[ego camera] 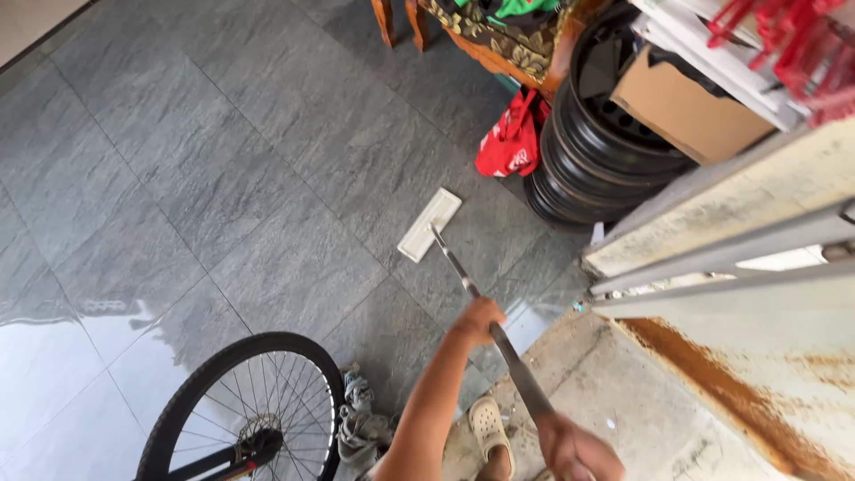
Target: Cleaning a mop at an outdoor faucet and then mopping an indoor tiled floor.
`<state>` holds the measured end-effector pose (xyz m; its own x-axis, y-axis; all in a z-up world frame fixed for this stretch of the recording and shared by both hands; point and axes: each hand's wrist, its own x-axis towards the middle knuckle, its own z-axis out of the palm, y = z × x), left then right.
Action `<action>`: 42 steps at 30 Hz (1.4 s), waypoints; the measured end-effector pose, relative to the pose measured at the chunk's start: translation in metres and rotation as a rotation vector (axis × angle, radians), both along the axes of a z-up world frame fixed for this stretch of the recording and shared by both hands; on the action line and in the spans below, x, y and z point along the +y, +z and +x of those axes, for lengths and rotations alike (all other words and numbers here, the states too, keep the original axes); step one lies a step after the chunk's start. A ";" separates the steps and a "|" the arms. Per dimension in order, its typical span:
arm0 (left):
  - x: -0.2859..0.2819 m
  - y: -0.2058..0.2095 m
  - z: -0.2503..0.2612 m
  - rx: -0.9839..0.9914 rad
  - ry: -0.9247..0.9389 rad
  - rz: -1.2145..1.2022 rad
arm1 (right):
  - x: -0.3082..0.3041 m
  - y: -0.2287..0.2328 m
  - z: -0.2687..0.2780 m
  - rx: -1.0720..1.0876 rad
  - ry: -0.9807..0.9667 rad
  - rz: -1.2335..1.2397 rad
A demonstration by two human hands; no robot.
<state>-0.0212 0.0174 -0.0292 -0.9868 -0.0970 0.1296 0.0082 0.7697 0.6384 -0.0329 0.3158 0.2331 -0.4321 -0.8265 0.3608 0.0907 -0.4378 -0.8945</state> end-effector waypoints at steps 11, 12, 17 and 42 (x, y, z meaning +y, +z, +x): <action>0.108 0.079 -0.039 0.005 -0.099 0.197 | 0.061 0.103 -0.049 -0.046 0.114 0.107; 0.116 0.082 -0.040 0.013 -0.102 0.193 | 0.065 0.113 -0.047 -0.038 0.111 0.103; 0.129 0.097 -0.035 0.052 -0.173 0.411 | 0.051 0.143 -0.038 0.102 -0.094 0.335; -0.029 0.101 -0.141 0.527 0.947 0.257 | -0.137 0.020 -0.220 0.102 0.306 -0.286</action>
<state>-0.1627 -0.0116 0.0715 -0.3277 -0.8656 0.3787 -0.1951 0.4541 0.8693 -0.2531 0.1789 0.2534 -0.1328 -0.7713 0.6225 0.1723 -0.6365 -0.7518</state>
